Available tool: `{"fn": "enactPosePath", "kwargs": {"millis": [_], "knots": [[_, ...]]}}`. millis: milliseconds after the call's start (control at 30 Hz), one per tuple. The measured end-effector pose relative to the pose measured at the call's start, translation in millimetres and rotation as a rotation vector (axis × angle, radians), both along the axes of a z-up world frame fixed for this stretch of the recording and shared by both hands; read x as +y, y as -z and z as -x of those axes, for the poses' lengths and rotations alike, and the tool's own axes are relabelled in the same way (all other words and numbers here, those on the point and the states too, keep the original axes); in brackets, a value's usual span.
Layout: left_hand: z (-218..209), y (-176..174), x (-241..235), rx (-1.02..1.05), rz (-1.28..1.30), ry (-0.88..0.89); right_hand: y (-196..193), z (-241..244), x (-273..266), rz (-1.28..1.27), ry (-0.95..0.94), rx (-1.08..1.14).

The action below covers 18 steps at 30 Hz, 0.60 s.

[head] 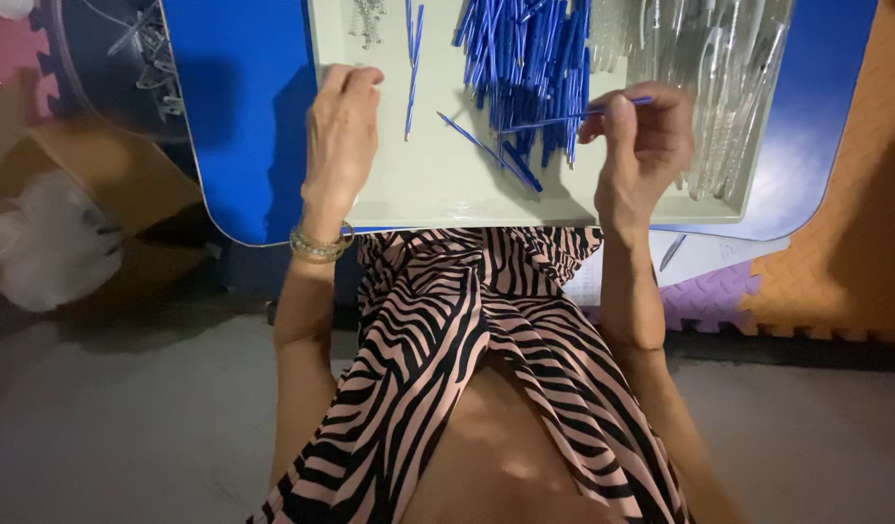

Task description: The person assembles pens by inserting blue ink cartridges into white pen bodies. They pick up a cartridge and a body, insert the cartridge, and place the completed pen on a tray.

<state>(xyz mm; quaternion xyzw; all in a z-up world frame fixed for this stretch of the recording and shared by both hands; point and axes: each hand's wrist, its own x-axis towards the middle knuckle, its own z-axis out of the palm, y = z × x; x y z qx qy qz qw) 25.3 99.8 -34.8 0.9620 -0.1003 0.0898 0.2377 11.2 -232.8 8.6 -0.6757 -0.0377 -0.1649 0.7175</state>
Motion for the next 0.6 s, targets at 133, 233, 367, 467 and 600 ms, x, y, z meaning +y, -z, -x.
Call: {"fn": "enactPosePath", "kwargs": {"millis": [133, 233, 367, 467, 600], "knots": [[12.9, -6.5, -9.3, 0.122, 0.088, 0.052, 14.5, -12.0, 11.0, 0.077, -0.192, -0.071], [20.9, -8.1, -14.8, 0.131, 0.227, 0.107, -1.2, -22.1, 39.1, 0.169, -0.315, -0.064], [31.7, -34.4, -27.1, 0.169, 0.610, 0.225, -28.8, -33.0, 84.1, 0.322, -0.463, -0.136], [33.4, -15.9, -11.2, 0.189, 0.609, 0.145, -31.4, -40.4, 109.3, 0.285, -0.573, -0.177], [35.9, -39.8, 11.2, 0.043, 0.530, 0.051, -0.6, -56.5, 123.4, 0.364, -0.666, -0.083]]}}
